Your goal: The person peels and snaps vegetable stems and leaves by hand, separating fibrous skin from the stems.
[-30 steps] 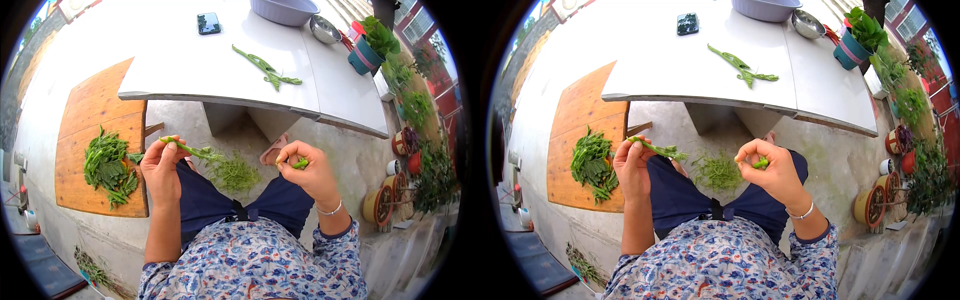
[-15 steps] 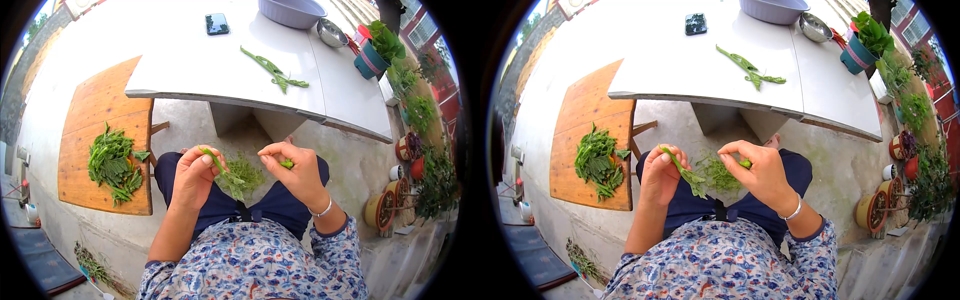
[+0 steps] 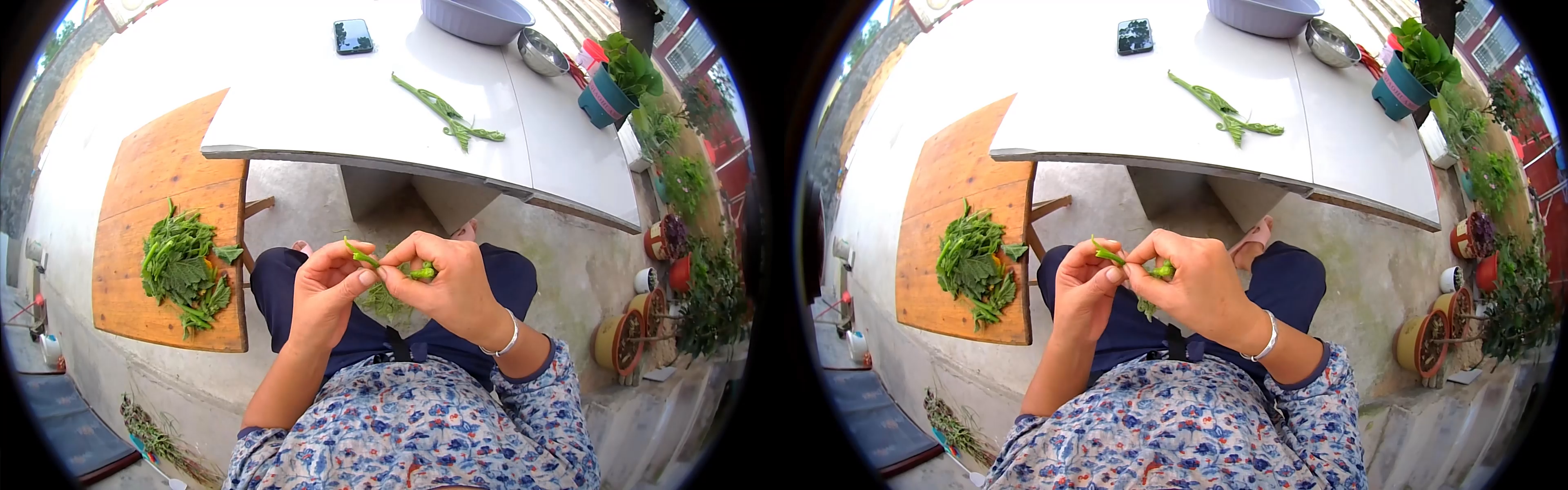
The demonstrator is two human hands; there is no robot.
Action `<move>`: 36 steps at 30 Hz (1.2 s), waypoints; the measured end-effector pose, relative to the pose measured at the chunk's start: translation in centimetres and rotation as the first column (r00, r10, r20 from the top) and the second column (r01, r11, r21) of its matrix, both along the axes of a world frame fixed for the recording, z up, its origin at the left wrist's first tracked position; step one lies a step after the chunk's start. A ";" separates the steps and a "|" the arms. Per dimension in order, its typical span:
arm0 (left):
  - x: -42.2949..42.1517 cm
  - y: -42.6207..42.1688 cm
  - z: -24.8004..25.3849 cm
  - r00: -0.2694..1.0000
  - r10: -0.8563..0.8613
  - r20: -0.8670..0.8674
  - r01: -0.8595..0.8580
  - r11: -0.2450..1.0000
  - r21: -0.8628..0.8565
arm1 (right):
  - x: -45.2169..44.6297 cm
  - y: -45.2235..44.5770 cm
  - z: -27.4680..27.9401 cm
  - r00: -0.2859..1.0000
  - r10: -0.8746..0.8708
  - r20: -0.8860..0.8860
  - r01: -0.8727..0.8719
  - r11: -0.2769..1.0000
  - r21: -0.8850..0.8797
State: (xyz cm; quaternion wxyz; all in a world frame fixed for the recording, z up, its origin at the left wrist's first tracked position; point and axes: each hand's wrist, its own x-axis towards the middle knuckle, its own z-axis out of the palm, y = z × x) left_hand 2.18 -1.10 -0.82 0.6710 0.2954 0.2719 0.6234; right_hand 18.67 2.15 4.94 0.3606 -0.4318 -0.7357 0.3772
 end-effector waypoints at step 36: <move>0.0 0.4 0.4 0.961 0.059 -0.271 -0.006 0.981 0.194 | 0.5 -0.3 -0.1 0.996 0.075 -0.038 -0.074 0.997 0.026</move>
